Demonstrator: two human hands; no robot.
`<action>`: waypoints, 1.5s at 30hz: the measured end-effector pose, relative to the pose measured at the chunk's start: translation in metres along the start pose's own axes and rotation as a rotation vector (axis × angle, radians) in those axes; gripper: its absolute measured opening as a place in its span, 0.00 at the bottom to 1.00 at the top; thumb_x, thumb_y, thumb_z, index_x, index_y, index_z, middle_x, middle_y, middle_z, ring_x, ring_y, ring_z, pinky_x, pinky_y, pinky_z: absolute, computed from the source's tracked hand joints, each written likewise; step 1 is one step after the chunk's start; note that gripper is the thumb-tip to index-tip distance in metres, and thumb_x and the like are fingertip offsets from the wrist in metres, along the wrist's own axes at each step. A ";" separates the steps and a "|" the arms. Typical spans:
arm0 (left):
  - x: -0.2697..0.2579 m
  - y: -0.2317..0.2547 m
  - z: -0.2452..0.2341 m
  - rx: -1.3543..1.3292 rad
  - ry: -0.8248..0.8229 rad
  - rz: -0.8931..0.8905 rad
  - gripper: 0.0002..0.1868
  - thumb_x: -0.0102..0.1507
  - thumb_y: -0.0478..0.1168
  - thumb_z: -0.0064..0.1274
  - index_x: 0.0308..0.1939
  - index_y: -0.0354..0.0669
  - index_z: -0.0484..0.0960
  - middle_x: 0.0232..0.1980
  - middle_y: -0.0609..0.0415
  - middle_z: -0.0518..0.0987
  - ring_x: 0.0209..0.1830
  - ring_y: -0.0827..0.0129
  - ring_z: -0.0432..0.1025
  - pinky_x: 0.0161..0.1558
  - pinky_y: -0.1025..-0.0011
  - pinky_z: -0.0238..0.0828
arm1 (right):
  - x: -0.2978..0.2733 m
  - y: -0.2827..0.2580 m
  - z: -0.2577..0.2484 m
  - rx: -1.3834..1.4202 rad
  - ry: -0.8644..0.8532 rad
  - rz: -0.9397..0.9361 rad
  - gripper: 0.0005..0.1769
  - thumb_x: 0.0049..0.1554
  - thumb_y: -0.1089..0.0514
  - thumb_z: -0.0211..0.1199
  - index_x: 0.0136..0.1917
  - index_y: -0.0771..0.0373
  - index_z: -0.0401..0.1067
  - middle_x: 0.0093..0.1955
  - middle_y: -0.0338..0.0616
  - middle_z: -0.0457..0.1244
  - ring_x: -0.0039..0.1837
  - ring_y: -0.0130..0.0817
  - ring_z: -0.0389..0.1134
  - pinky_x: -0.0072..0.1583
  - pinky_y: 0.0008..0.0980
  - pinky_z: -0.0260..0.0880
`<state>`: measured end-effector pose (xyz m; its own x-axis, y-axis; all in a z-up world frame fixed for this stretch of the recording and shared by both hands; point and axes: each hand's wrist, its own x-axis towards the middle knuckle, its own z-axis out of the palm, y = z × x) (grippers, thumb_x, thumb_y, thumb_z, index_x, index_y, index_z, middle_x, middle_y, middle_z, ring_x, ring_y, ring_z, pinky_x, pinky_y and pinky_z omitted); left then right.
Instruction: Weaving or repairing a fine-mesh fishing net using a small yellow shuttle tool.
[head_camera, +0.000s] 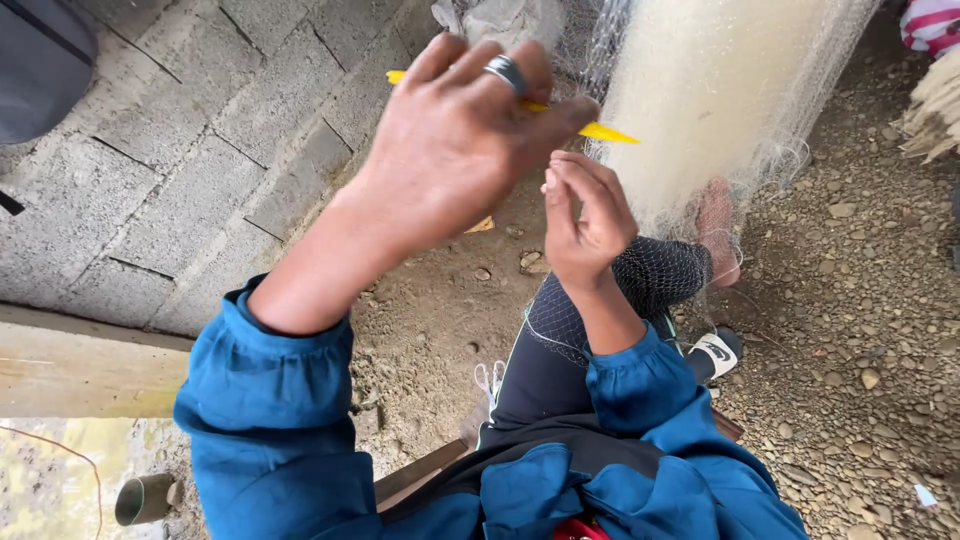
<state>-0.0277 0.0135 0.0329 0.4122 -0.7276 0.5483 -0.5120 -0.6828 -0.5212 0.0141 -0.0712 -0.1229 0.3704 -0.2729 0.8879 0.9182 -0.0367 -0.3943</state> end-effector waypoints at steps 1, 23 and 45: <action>-0.002 -0.002 -0.006 -0.001 0.003 -0.002 0.06 0.56 0.36 0.51 0.36 0.53 0.75 0.30 0.58 0.60 0.27 0.67 0.60 0.30 0.73 0.54 | 0.002 0.003 -0.006 -0.001 -0.003 -0.002 0.04 0.50 0.72 0.51 0.41 0.73 0.64 0.41 0.57 0.59 0.43 0.43 0.63 0.44 0.31 0.69; -0.074 -0.037 -0.049 -1.132 0.358 -0.499 0.11 0.62 0.39 0.39 0.46 0.38 0.64 0.38 0.50 0.61 0.24 0.69 0.63 0.35 0.76 0.69 | 0.026 0.093 -0.091 0.275 -0.553 0.690 0.16 0.46 0.59 0.46 0.50 0.62 0.57 0.53 0.48 0.54 0.46 0.32 0.58 0.46 0.25 0.61; -0.128 -0.003 -0.042 -1.510 0.347 -0.353 0.19 0.59 0.33 0.32 0.54 0.47 0.63 0.61 0.63 0.58 0.13 0.81 0.61 0.18 0.81 0.57 | 0.020 0.064 -0.130 0.215 -0.390 0.523 0.09 0.49 0.75 0.57 0.39 0.69 0.58 0.38 0.54 0.60 0.34 0.28 0.60 0.36 0.20 0.62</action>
<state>-0.1109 0.1110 -0.0080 0.5906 -0.3599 0.7223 -0.7644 0.0374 0.6436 0.0617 -0.2043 -0.1617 0.7590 0.1645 0.6300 0.5974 0.2086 -0.7743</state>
